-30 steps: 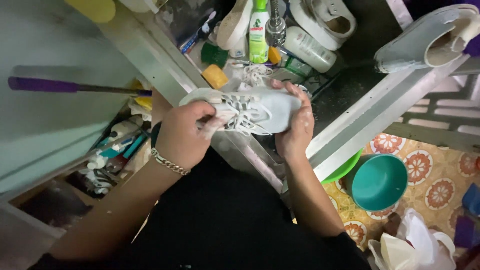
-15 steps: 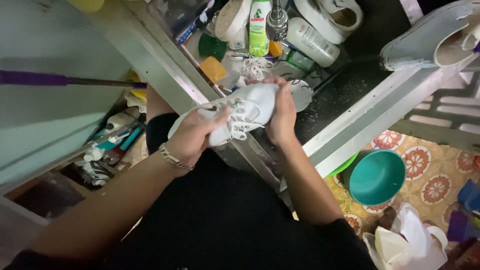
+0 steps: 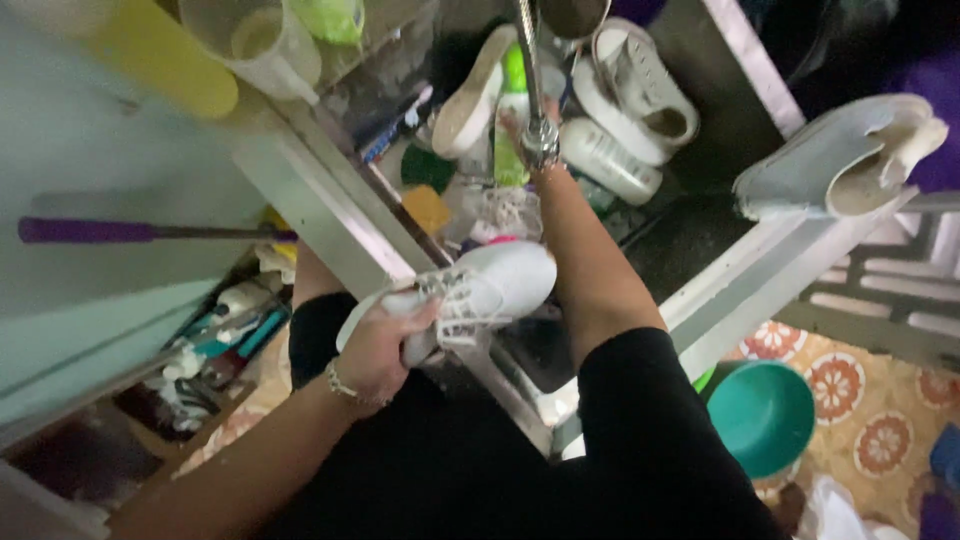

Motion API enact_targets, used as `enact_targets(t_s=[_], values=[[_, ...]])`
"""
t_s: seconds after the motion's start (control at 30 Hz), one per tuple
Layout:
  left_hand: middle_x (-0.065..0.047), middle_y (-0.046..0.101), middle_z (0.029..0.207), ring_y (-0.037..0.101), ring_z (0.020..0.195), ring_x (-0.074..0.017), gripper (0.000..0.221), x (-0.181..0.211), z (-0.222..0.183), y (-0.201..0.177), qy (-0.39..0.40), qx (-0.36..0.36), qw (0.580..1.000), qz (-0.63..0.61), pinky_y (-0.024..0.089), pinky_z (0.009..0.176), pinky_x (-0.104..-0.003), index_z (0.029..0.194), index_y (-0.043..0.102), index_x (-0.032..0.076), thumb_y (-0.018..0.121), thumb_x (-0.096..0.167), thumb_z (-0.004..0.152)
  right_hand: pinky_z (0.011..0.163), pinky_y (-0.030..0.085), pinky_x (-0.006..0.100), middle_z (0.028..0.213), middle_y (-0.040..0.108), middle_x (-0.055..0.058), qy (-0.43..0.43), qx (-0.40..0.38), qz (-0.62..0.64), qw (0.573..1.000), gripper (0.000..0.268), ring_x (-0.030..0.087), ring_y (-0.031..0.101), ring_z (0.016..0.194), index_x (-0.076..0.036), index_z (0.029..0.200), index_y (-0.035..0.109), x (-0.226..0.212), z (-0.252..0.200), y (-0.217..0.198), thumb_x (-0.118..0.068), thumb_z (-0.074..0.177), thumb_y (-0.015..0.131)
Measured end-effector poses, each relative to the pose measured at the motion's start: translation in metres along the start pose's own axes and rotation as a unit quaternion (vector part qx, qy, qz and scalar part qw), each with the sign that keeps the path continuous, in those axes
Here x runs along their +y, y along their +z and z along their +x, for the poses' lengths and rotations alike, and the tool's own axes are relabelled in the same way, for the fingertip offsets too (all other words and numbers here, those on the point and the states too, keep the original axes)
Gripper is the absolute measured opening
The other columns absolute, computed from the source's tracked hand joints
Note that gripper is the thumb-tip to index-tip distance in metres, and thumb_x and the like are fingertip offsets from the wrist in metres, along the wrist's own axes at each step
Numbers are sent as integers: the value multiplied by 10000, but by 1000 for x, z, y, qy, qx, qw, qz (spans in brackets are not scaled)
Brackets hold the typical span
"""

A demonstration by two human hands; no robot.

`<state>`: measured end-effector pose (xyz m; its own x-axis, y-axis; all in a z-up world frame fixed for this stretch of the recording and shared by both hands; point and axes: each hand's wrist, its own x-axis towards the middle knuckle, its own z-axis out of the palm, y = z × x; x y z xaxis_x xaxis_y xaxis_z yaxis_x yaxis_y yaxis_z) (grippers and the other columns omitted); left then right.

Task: Hand-washing white sneakers in a sink using a scrub brush, soap, and water.

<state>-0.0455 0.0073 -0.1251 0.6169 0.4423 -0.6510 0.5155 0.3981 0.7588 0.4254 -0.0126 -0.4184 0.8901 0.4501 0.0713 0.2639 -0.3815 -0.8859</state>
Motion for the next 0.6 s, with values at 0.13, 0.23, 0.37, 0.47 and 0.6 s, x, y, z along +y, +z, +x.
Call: enact_targets(t_s=[0.13,0.23,0.37,0.47,0.6], values=[[-210,609,1740,701,1525,-431,853,-34,8,-18,178,-58,898,398,450,1407,-398,1779,717,330,933,119,981,823,621,414,1108,811,3,49,-30,52,997,537,143,694,990,-204,1267,808,-17,19,16,-393,864,1108],[-112,594,1810,641,1625,-306,625,-29,6,-9,158,-41,950,268,392,1459,-347,1715,777,292,833,92,1125,978,620,477,1224,825,48,76,-18,42,996,643,208,738,1133,-203,1371,790,-17,-9,8,-401,860,1126],[-73,796,1661,726,1526,-191,405,17,10,15,71,-26,993,96,450,1421,-273,1547,892,122,772,214,1172,1132,619,540,1339,838,94,117,-9,22,993,751,274,781,1275,-202,1475,773,-3,-55,-22,-408,857,1145],[-98,793,920,798,835,-311,321,78,5,43,-169,120,940,-270,767,722,-650,1075,820,22,1006,283,1065,1287,616,603,1455,851,139,157,3,5,988,860,340,824,1418,-201,1580,756,30,-83,-43,-415,853,1164],[-152,787,885,796,823,-307,383,108,-19,43,-123,65,943,-301,733,778,-544,964,746,46,856,345,1177,1229,620,567,1498,680,250,214,183,74,957,1030,372,784,1333,-7,1724,389,6,-127,-80,-326,1015,1064]])
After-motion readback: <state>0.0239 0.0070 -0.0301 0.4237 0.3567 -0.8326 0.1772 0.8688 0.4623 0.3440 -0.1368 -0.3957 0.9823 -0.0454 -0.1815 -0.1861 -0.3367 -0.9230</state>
